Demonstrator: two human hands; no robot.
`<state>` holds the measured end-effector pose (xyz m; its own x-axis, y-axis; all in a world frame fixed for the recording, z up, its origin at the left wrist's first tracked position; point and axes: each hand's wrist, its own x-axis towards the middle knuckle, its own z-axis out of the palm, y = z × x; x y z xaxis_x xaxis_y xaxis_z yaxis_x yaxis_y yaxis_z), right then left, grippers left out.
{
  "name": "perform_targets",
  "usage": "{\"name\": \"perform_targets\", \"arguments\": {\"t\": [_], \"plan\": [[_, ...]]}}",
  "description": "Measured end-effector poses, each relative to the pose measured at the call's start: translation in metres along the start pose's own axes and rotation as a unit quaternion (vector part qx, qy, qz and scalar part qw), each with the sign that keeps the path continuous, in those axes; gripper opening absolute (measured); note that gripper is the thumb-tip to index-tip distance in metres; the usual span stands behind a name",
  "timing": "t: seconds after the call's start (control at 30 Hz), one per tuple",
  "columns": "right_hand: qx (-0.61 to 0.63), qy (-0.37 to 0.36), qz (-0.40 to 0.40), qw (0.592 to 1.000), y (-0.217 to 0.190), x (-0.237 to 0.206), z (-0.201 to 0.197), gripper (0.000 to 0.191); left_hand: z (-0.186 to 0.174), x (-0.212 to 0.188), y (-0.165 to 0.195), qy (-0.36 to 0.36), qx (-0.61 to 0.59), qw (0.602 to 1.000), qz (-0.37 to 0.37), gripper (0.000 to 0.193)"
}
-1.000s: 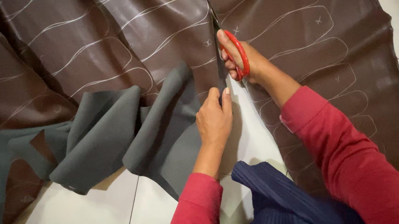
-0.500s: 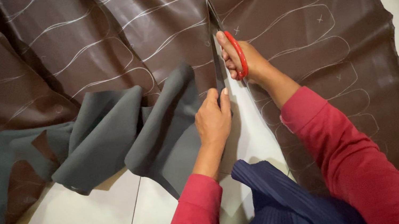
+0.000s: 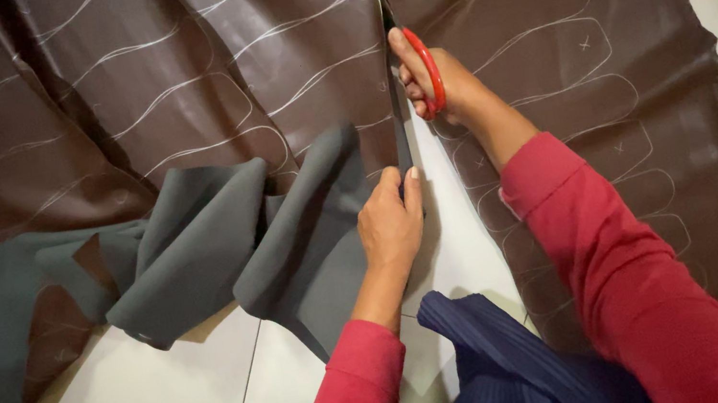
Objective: The person uses red-handled scissors to cut a large brown sheet of material laid on a tiled floor. They follow white chalk lines to separate the sheet into multiple pieces, occasionally repositioning the material and moving cut pieces aside.
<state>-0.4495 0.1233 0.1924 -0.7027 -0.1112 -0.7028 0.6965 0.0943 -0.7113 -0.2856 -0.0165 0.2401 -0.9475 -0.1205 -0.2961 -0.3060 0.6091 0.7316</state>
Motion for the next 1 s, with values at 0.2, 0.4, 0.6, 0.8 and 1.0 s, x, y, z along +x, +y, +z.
{"name": "perform_targets", "arguments": {"t": [0.2,0.4,0.6,0.8,1.0], "plan": [[0.041,-0.006,-0.004,0.999,-0.003,0.012,0.002,0.067,-0.001,-0.001,0.001,0.002,0.002,1.000,0.009,0.039],[0.028,-0.037,-0.034,0.998,-0.021,0.030,0.001,0.069,-0.003,-0.001,0.005,0.003,0.005,1.000,0.009,0.037],[0.025,-0.030,-0.012,0.999,-0.021,0.033,-0.002,0.072,-0.004,-0.002,0.006,0.000,0.006,1.000,0.006,0.038],[0.012,0.007,-0.022,1.000,-0.022,0.029,0.004,0.071,-0.002,-0.002,0.004,0.004,0.001,1.000,0.012,0.037],[0.003,0.012,-0.005,1.000,-0.024,0.023,0.003,0.070,0.000,-0.001,0.001,0.004,0.009,1.000,0.006,0.038]]}}
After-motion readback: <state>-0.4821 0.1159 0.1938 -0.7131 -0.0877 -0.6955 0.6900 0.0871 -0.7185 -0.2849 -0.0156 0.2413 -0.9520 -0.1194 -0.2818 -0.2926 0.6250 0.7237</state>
